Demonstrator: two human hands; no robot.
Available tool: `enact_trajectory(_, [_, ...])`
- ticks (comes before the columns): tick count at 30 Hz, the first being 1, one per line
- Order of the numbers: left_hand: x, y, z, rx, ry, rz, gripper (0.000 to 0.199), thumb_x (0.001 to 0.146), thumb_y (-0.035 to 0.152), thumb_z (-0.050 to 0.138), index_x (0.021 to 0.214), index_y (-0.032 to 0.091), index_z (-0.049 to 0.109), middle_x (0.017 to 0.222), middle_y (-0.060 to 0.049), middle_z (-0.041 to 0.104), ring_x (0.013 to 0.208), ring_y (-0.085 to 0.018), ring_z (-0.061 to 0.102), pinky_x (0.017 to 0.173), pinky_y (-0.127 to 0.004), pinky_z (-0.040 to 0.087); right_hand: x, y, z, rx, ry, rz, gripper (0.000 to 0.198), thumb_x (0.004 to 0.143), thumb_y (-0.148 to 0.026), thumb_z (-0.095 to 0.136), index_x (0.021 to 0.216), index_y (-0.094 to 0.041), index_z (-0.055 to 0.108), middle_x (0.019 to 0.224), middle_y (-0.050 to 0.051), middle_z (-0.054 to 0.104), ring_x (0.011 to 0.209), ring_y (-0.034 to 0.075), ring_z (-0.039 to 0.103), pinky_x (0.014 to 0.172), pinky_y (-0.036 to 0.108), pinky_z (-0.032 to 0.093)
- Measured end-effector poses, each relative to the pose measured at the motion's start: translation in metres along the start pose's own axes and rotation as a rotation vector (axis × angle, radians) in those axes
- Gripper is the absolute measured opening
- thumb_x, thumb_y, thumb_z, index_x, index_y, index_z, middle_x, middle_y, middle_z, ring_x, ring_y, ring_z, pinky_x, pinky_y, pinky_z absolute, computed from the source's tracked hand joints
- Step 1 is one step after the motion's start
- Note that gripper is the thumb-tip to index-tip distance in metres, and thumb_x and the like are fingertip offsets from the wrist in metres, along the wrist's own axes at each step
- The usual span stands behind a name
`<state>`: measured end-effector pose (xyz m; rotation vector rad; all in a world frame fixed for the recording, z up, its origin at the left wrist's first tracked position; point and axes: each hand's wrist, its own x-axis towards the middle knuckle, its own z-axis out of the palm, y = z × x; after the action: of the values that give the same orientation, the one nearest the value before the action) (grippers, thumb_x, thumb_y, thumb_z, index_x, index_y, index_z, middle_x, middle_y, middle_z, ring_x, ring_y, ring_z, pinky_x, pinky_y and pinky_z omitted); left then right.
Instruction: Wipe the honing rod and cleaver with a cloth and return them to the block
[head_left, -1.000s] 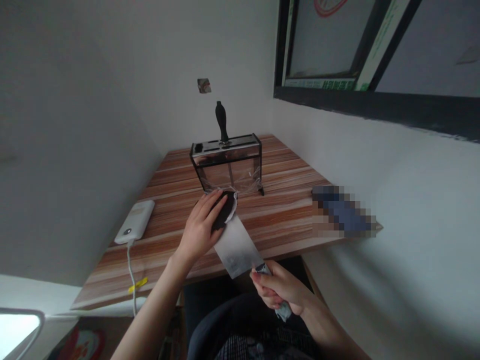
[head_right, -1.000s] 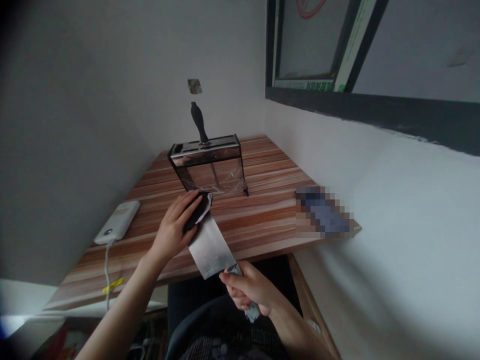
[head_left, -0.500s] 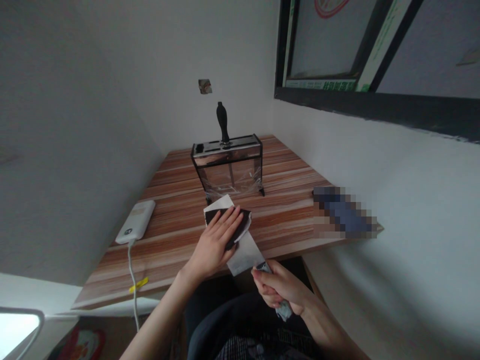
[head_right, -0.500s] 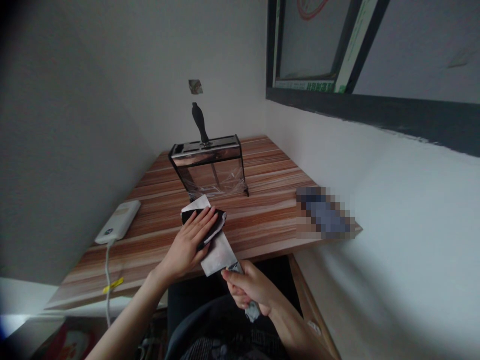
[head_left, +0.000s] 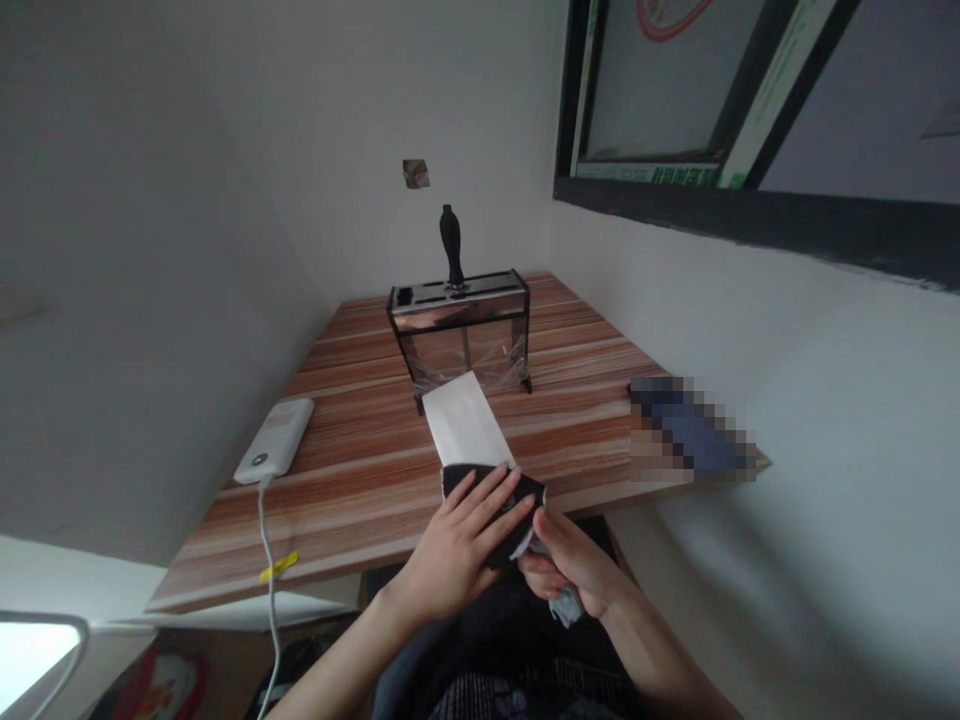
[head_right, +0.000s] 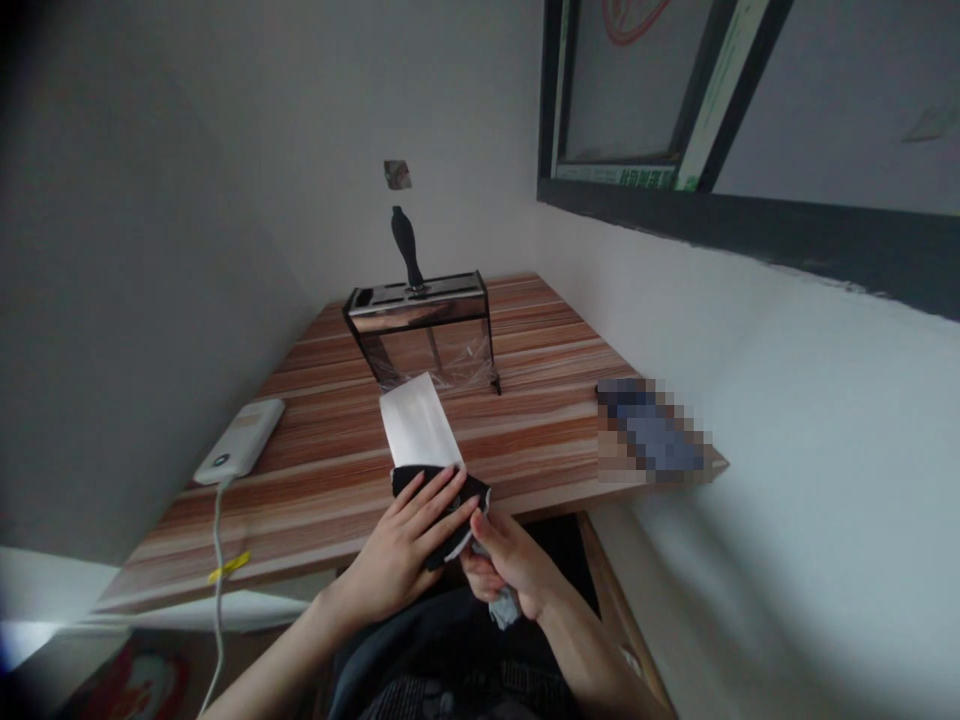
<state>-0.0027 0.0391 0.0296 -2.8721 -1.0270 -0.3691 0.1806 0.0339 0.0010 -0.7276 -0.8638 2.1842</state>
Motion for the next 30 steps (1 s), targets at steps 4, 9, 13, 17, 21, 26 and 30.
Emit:
enact_trajectory(4, [-0.001, -0.001, 0.002, -0.001, 0.004, 0.004, 0.072, 0.081, 0.016, 0.051, 0.149, 0.022, 0.028, 0.156, -0.006, 0.028, 0.146, -0.025, 0.018, 0.117, -0.048, 0.022, 0.000, 0.000, 0.000, -0.004, 0.006, 0.013, 0.063, 0.059, -0.073, 0.071, 0.070, -0.021, 0.036, 0.042, -0.014, 0.035, 0.031, 0.000, 0.020, 0.033, 0.015, 0.017])
enact_trajectory(9, [0.006, -0.004, -0.005, -0.025, 0.006, 0.011, 0.074, 0.083, 0.017, 0.052, 0.151, 0.023, 0.023, 0.158, -0.006, 0.023, 0.147, -0.024, 0.014, 0.117, -0.048, 0.021, 0.000, -0.003, -0.001, -0.037, 0.000, -0.015, 0.061, 0.058, -0.069, 0.074, 0.071, -0.021, 0.038, 0.042, -0.015, 0.034, 0.031, -0.001, 0.020, 0.032, 0.015, 0.017])
enact_trajectory(13, [0.014, -0.010, -0.011, -0.018, 0.046, -0.058, 0.069, 0.089, 0.020, 0.051, 0.151, 0.024, 0.021, 0.158, -0.007, 0.023, 0.147, -0.024, 0.016, 0.117, -0.047, 0.022, -0.001, -0.003, 0.002, -0.059, -0.034, -0.011, 0.060, 0.057, -0.065, 0.078, 0.070, -0.020, 0.041, 0.043, -0.014, 0.035, 0.031, -0.001, 0.020, 0.032, 0.015, 0.018])
enact_trajectory(17, [0.021, -0.025, -0.015, -0.013, 0.110, -0.132, 0.064, 0.093, 0.023, 0.047, 0.152, 0.023, 0.021, 0.158, -0.009, 0.022, 0.147, -0.025, 0.014, 0.116, -0.049, 0.022, -0.001, -0.002, 0.005, -0.100, 0.002, 0.017, 0.057, 0.057, -0.055, 0.083, 0.070, -0.020, 0.041, 0.038, -0.016, 0.033, 0.030, 0.000, 0.022, 0.031, 0.014, 0.018])
enact_trajectory(21, [0.029, -0.046, -0.019, -0.024, 0.164, -0.206, 0.060, 0.096, 0.024, 0.042, 0.152, 0.022, 0.020, 0.159, -0.010, 0.021, 0.147, -0.024, 0.011, 0.117, -0.050, 0.019, -0.001, 0.000, 0.006, -0.139, 0.037, 0.031, 0.053, 0.056, -0.047, 0.086, 0.068, -0.020, 0.041, 0.037, -0.016, 0.034, 0.029, 0.000, 0.024, 0.030, 0.014, 0.019])
enact_trajectory(26, [0.040, -0.073, -0.025, -0.038, 0.242, -0.284, 0.057, 0.097, 0.025, 0.037, 0.152, 0.021, 0.020, 0.159, -0.012, 0.017, 0.148, -0.024, 0.008, 0.116, -0.053, 0.017, -0.002, 0.001, 0.009, -0.183, 0.069, 0.046, 0.053, 0.057, -0.047, 0.085, 0.069, -0.020, 0.041, 0.037, -0.016, 0.035, 0.028, -0.001, 0.025, 0.030, 0.013, 0.020])
enact_trajectory(30, [0.046, -0.085, -0.028, -0.046, 0.313, -0.318, 0.057, 0.097, 0.026, 0.037, 0.152, 0.020, 0.021, 0.159, -0.012, 0.019, 0.147, -0.023, 0.011, 0.117, -0.051, 0.016, -0.003, 0.001, 0.009, -0.211, 0.088, 0.049, 0.054, 0.057, -0.050, 0.084, 0.070, -0.020, 0.041, 0.037, -0.017, 0.035, 0.028, 0.000, 0.025, 0.029, 0.013, 0.020])
